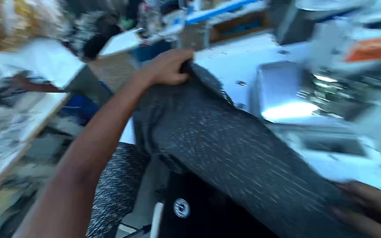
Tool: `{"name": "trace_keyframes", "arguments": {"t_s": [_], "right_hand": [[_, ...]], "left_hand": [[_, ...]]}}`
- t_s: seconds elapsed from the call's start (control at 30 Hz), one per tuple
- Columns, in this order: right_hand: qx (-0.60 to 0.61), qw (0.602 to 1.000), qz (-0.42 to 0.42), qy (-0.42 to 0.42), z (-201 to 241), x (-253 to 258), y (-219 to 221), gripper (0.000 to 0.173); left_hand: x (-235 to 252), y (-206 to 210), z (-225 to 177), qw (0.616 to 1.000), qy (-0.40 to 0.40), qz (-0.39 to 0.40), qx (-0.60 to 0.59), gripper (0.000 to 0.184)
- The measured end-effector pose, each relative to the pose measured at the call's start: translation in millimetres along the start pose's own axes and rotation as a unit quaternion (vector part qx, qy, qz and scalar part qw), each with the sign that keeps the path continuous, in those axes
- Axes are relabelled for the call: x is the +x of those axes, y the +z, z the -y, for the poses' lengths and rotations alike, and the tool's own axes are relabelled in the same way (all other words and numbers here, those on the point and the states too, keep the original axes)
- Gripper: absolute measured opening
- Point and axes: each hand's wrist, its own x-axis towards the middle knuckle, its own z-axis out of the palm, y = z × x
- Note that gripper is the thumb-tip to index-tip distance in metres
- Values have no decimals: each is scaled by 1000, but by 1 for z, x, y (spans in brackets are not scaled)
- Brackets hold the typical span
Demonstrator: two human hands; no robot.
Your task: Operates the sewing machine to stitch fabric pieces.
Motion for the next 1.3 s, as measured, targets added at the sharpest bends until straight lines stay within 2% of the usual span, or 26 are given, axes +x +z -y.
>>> {"name": "trace_keyframes", "arguments": {"t_s": [0.03, 0.07, 0.1, 0.13, 0.2, 0.33, 0.4, 0.47, 0.57, 0.67, 0.87, 1.0, 1.1, 1.13, 1.2, 1.3], "right_hand": [[-34, 999, -34, -25, -75, 14, 11, 31], [-73, 991, -108, -42, -137, 17, 29, 29], [-105, 978, -175, -37, -172, 13, 44, 27], [-130, 967, -220, -20, -185, 6, 53, 26], [-162, 948, -272, 2, -175, -4, 59, 27], [-154, 924, -340, -84, -129, 23, 66, 29], [-141, 918, -346, -133, -105, 45, 70, 25], [-140, 913, -346, -163, -86, 66, 73, 25], [-145, 900, -361, -194, -63, 86, 72, 24], [-158, 903, -348, -195, -49, 107, 69, 25], [-174, 910, -327, -185, -34, 141, 65, 14], [-182, 902, -347, -182, -36, 140, 73, 18], [-22, 915, -331, -230, -41, 126, 64, 18], [64, 922, -295, -243, -41, 122, 58, 18], [229, 910, -213, -271, -38, 115, 52, 13], [342, 885, -132, -285, -25, 96, 49, 12]], "left_hand": [[15, 38, -4, 999, 7, 33, -12, 42], [26, 74, -9, 998, 16, 52, -23, 41], [33, 107, -14, 998, 25, 57, -31, 38], [37, 132, -20, 997, 27, 57, -46, 34], [44, 161, -34, 995, 17, 67, -72, 27], [61, 173, -56, 990, 39, 85, -105, 33], [74, 170, -74, 984, 48, 117, -125, 36], [82, 169, -89, 978, 74, 127, -145, 25], [82, 163, -108, 975, 126, 108, -147, 15], [75, 162, -116, 971, 155, 89, -161, 15], [53, 143, -131, 970, 117, 26, -210, 21], [26, 131, -133, 967, 77, 4, -243, 21], [-3, 85, -156, 960, 72, 14, -271, 21], [-10, 72, -159, 948, 61, 22, -312, 18], [-17, 52, -159, 926, 48, 71, -367, 15], [-21, 33, -173, 963, 96, 127, -219, 17]]}}
